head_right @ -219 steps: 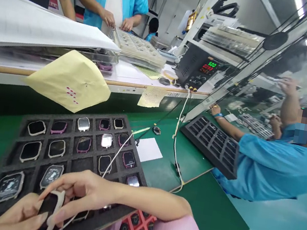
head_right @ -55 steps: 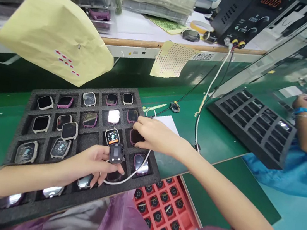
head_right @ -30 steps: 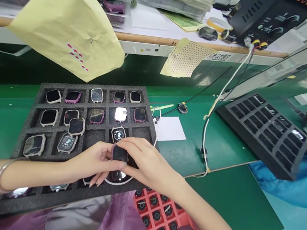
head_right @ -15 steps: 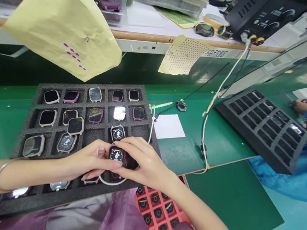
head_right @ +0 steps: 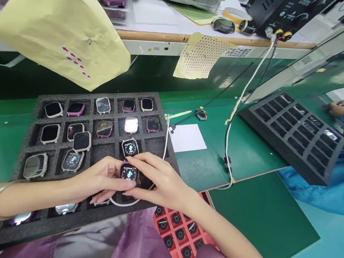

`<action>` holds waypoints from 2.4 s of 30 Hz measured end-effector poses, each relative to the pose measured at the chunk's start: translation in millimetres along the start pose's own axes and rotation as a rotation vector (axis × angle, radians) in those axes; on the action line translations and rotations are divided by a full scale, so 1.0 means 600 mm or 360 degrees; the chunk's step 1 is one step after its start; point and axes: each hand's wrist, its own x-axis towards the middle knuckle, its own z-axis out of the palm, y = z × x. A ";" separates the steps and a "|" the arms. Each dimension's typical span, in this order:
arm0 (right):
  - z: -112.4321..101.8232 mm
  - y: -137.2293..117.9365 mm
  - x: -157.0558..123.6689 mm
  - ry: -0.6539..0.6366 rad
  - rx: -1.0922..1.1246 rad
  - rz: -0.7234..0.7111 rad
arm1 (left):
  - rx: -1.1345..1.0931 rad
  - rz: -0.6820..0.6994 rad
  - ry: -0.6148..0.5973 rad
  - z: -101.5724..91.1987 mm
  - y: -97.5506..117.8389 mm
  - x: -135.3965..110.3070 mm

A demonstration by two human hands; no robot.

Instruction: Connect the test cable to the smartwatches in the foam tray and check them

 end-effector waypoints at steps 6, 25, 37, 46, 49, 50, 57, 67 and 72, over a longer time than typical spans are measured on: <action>0.005 0.001 -0.004 0.0037 0.0060 -0.0075 | 0.0074 0.0002 -0.0006 0.003 -0.003 0.000; -0.111 0.011 0.012 -0.0519 -0.0657 0.0482 | 0.0228 0.0041 -0.0101 0.015 0.001 -0.003; -0.106 -0.050 -0.037 -0.0660 -0.0719 0.0675 | -0.0304 -0.0078 -0.0597 0.038 -0.039 -0.010; -0.102 -0.029 -0.012 -0.0879 -0.1106 0.0400 | -0.0413 -0.0144 -0.0317 0.032 -0.013 -0.021; -0.108 -0.029 -0.012 -0.0610 -0.0842 0.0352 | -0.0399 -0.0139 -0.0303 0.022 -0.015 -0.031; -0.108 -0.032 -0.011 -0.0477 -0.0719 0.0342 | -0.0386 -0.0128 -0.0309 0.020 -0.016 -0.034; -0.045 -0.069 0.011 -0.0361 -0.0542 0.0199 | -0.0232 -0.0055 -0.0333 0.020 -0.028 -0.034; -0.005 -0.093 0.024 -0.0477 -0.1100 0.0073 | -0.0245 0.0080 -0.0077 0.027 -0.058 -0.035; 0.021 -0.104 -0.009 0.0132 -0.0996 -0.0068 | -0.0152 0.0111 -0.0013 0.020 -0.045 -0.049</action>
